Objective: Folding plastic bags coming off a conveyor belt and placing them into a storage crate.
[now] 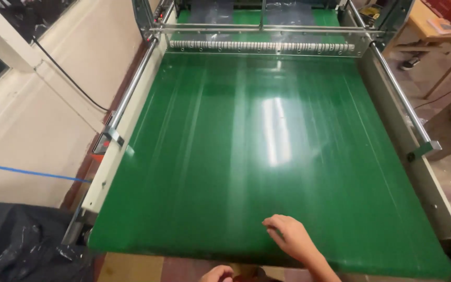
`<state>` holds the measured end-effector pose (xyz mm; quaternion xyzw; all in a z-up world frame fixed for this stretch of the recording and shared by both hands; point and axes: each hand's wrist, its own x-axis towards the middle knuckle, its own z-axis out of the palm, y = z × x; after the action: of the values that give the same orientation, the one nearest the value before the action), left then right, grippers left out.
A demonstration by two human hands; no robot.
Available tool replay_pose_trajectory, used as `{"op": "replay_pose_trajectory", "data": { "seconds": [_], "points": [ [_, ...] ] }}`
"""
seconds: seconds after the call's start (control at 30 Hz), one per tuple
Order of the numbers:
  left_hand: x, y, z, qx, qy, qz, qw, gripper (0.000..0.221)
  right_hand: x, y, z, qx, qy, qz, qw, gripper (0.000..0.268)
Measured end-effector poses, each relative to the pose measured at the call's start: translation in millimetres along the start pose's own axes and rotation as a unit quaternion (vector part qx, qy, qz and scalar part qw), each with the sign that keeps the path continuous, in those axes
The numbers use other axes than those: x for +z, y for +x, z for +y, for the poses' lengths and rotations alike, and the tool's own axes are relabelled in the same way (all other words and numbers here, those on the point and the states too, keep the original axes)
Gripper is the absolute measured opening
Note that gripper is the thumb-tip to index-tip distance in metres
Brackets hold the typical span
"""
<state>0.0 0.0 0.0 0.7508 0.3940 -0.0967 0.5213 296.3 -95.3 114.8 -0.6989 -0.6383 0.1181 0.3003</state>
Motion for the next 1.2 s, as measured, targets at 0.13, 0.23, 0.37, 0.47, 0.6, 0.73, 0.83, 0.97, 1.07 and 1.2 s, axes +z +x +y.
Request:
{"op": "replay_pose_trajectory", "data": {
  "seconds": [0.13, 0.23, 0.37, 0.47, 0.6, 0.73, 0.83, 0.97, 1.07, 1.2],
  "points": [
    [0.9, 47.8, 4.6, 0.065, 0.061, -0.002, 0.996, 0.034, -11.2, 34.3, -4.5, -0.048, 0.040, 0.031, 0.998, 0.011],
    [-0.8, 35.6, 31.5, 0.257, 0.134, 0.227, 0.930, 0.028, -7.6, 32.1, 9.1, -0.049, 0.065, 0.021, 0.996, 0.012],
    [-24.2, 12.8, 77.9, 0.297, 0.125, 0.147, 0.935, 0.021, 6.1, 7.0, 35.9, 0.008, 0.062, 0.014, 0.998, 0.013],
    [-27.7, 24.4, 84.5, 0.316, 0.138, 0.140, 0.928, 0.019, 15.1, -5.8, 50.1, 0.053, 0.068, 0.008, 0.996, 0.015],
    [-53.2, 29.2, 92.8, 0.311, 0.158, 0.051, 0.936, 0.026, 25.0, -10.8, 37.4, 0.119, 0.069, 0.007, 0.990, 0.020],
    [-87.6, 30.5, 74.1, 0.338, 0.203, 0.083, 0.915, 0.035, 43.5, 9.2, 2.3, 0.158, 0.070, 0.036, 0.984, 0.021],
    [-114.6, 22.1, 48.7, 0.356, 0.209, 0.083, 0.907, 0.038, 68.6, 28.4, -24.5, 0.139, 0.065, 0.089, 0.984, 0.025],
    [-150.3, 9.3, 6.0, 0.372, 0.237, 0.118, 0.890, 0.045, 101.2, 64.5, -60.5, 0.186, 0.123, 0.111, 0.968, 0.036],
    [-176.9, -11.0, -5.6, 0.416, 0.264, 0.155, 0.856, 0.049, 124.8, 86.3, -70.6, 0.226, 0.193, 0.140, 0.945, 0.039],
    [-209.5, -35.8, -6.8, 0.447, 0.315, 0.196, 0.814, 0.059, 145.5, 105.4, -81.6, 0.284, 0.270, 0.194, 0.899, 0.038]
  ]
}}
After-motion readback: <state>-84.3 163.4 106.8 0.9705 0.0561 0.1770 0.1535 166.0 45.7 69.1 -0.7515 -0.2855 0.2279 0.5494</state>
